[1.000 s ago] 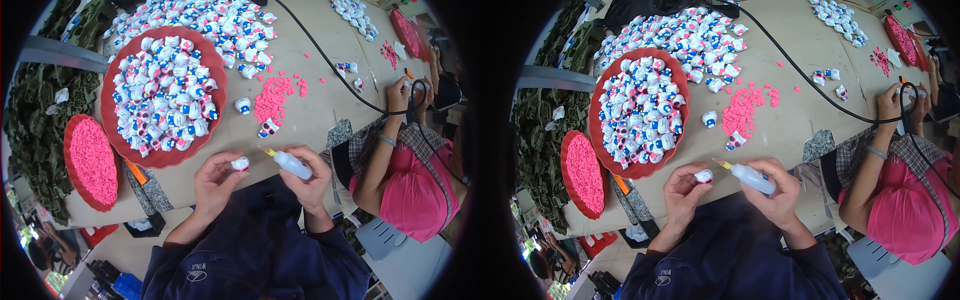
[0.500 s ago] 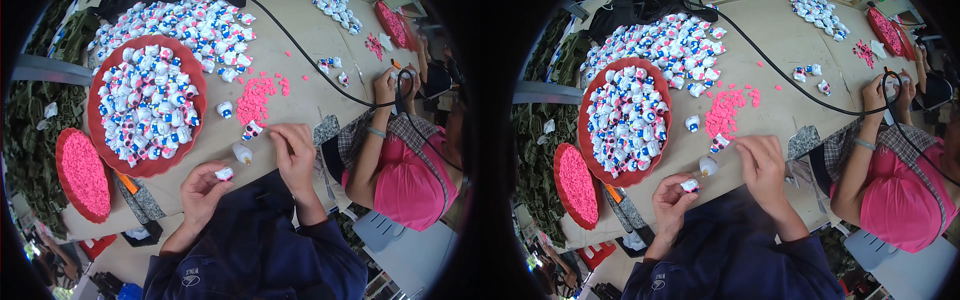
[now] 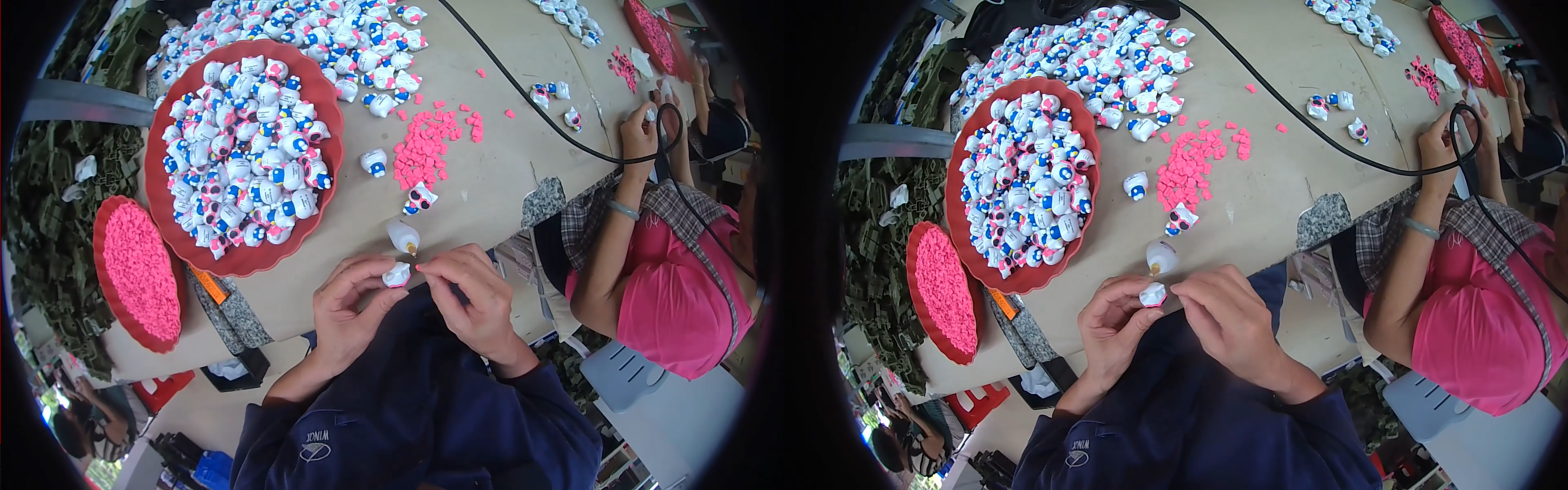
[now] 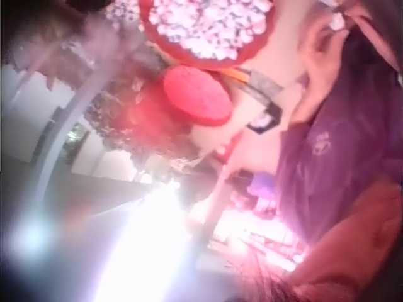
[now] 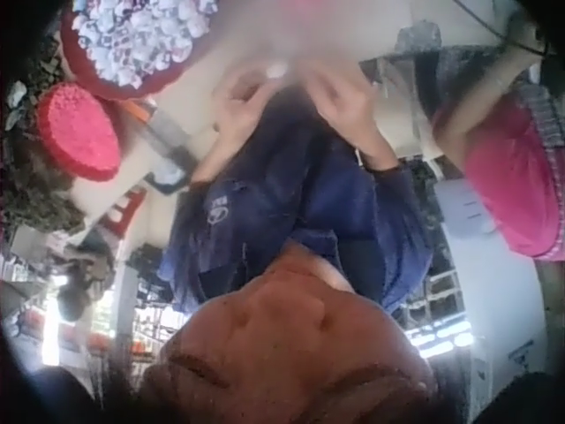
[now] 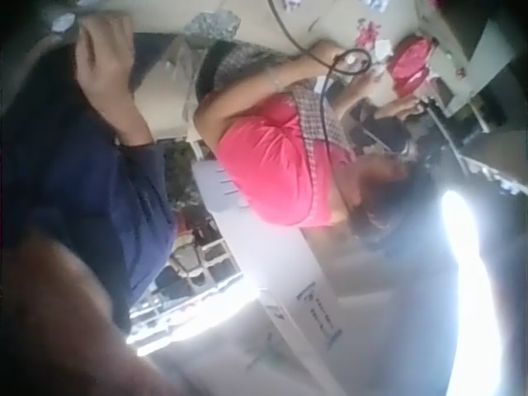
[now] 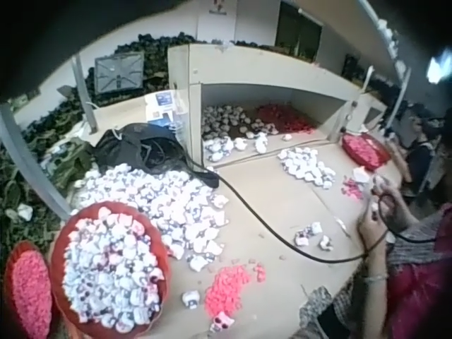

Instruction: The person assembles toy figurines by applying glue from a squeeze bottle to each figurine, attaching small plastic accessories by hand, and setting the completed figures on the table.

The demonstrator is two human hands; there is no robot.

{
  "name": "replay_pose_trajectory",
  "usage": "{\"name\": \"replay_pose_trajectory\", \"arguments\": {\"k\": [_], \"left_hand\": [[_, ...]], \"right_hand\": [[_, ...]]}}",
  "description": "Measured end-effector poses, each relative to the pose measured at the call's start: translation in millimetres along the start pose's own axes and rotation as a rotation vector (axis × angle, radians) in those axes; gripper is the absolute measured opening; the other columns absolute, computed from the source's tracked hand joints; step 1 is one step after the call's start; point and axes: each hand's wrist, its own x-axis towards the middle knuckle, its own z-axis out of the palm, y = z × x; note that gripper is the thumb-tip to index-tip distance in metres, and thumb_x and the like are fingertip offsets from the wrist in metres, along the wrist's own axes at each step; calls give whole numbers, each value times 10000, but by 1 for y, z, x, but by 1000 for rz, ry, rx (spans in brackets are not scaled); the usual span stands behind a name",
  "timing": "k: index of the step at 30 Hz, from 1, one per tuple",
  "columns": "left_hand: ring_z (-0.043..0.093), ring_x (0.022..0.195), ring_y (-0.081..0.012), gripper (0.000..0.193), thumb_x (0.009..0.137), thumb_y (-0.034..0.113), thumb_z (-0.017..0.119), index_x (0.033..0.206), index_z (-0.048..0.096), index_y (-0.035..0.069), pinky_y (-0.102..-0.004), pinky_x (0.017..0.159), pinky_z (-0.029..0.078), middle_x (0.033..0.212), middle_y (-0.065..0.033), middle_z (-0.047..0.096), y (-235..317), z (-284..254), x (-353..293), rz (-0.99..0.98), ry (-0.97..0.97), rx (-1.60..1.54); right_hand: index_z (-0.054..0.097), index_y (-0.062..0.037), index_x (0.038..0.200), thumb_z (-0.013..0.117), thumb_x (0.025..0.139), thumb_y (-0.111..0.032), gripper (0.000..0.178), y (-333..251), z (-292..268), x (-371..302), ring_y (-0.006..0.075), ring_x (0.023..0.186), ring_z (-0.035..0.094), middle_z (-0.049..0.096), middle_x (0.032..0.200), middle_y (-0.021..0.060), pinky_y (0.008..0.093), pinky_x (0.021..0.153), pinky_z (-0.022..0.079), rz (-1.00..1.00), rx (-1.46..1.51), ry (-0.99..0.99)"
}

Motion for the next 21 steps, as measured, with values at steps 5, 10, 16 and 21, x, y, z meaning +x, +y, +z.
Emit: {"name": "replay_pose_trajectory", "arguments": {"k": [5,10,16,21], "left_hand": [[633,936,-175,328,740,-83,710,1046,615,-15,-274,822,539,1078,-118,591,-2,9,-2,86,49,115],[643,920,-209,320,704,-52,748,998,640,11,-287,792,536,1007,-123,646,-2,7,1,256,51,402],[645,929,-236,296,701,-34,750,974,648,17,-302,811,517,1008,-134,663,-4,2,2,85,-25,144],[650,919,-238,276,706,-29,746,963,656,17,-308,803,517,984,-132,674,0,1,6,159,-31,247]], "right_hand": [[636,9,917,661,738,56,187,-6,-1,-3,267,766,593,630,859,121,325,666,484,-4,-64,-53],[636,12,900,659,748,50,159,-8,-2,0,258,738,593,634,826,112,321,647,481,38,-7,-60],[649,0,857,660,751,48,117,3,-8,5,238,706,585,632,786,92,304,621,470,97,114,-114],[677,-14,852,706,718,31,144,1,1,2,207,681,567,639,762,88,291,614,449,68,80,-52]]}}
